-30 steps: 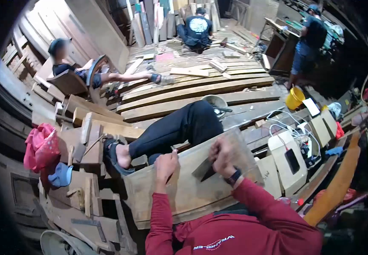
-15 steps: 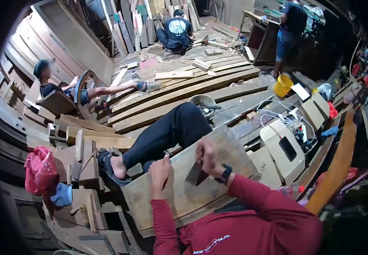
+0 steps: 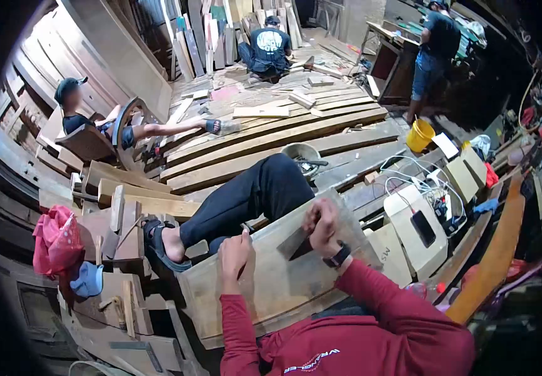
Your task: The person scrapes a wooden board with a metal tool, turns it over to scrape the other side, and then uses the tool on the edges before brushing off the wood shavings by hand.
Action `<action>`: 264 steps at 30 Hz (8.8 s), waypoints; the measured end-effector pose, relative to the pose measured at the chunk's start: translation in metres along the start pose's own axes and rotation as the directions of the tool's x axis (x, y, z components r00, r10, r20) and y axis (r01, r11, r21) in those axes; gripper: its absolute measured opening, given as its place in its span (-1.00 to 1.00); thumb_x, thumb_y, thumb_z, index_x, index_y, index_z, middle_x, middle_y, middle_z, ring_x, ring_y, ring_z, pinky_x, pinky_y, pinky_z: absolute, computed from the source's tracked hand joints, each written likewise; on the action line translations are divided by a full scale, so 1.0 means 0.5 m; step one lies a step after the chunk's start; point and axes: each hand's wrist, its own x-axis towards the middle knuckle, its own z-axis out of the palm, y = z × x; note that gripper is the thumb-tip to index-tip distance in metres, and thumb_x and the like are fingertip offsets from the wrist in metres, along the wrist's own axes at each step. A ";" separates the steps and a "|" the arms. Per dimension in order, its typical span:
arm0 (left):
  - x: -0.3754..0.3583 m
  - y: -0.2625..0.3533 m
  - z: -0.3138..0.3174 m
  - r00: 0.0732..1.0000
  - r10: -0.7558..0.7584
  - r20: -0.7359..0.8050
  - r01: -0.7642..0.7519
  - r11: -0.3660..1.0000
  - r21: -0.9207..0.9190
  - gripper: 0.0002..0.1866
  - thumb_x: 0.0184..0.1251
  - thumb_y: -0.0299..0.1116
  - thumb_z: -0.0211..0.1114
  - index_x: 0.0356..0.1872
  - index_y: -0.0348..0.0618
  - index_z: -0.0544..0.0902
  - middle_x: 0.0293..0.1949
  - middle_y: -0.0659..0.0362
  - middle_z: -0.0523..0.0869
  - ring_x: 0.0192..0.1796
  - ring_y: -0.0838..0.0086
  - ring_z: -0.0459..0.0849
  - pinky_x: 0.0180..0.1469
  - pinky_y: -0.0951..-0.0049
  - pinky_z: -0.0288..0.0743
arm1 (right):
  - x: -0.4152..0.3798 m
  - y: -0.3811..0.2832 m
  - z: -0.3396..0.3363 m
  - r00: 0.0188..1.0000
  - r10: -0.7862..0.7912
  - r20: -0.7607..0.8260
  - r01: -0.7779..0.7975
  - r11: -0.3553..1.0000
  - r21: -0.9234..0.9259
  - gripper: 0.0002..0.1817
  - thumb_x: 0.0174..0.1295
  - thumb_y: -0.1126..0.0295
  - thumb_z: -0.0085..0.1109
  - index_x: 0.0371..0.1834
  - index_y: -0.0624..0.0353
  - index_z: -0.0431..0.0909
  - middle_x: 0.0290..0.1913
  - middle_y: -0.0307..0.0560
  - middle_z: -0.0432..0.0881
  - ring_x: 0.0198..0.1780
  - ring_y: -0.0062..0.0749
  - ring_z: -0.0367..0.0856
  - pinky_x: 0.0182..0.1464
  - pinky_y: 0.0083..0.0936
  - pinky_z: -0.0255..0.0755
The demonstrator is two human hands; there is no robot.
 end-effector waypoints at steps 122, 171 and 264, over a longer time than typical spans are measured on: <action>0.007 0.002 -0.001 0.998 0.017 0.059 -0.017 1.000 0.000 -0.37 0.62 0.07 -0.09 -0.24 -0.29 0.78 -0.19 -0.28 0.74 -0.05 -0.26 0.69 0.06 -0.15 0.50 | -0.094 0.066 0.038 0.932 0.265 0.249 -0.227 0.959 -0.172 -0.71 0.46 0.37 0.04 -0.49 0.17 0.43 -0.64 -0.25 0.39 -0.66 -0.58 0.39 -0.59 -0.57 0.29; -0.001 0.006 -0.005 1.000 -0.013 0.012 0.013 1.000 -0.006 -0.39 0.61 0.08 -0.09 -0.22 -0.23 0.79 -0.19 -0.27 0.75 -0.03 -0.23 0.70 0.08 -0.13 0.51 | -0.020 0.054 -0.005 0.990 0.027 0.137 -0.014 0.995 -0.095 -0.71 0.49 0.36 0.02 -0.47 0.13 0.40 -0.63 -0.29 0.40 -0.68 -0.59 0.35 -0.60 -0.60 0.27; 0.007 -0.001 0.002 0.998 -0.054 0.045 0.055 0.998 -0.033 -0.40 0.60 0.09 -0.05 -0.25 -0.22 0.79 -0.20 -0.25 0.76 -0.03 -0.24 0.71 0.07 -0.14 0.53 | 0.016 -0.016 -0.012 0.953 -0.302 0.034 0.301 0.953 0.045 -0.84 0.52 0.31 -0.12 -0.24 0.10 0.33 -0.46 -0.20 0.38 -0.50 -0.51 0.33 -0.40 -0.50 0.35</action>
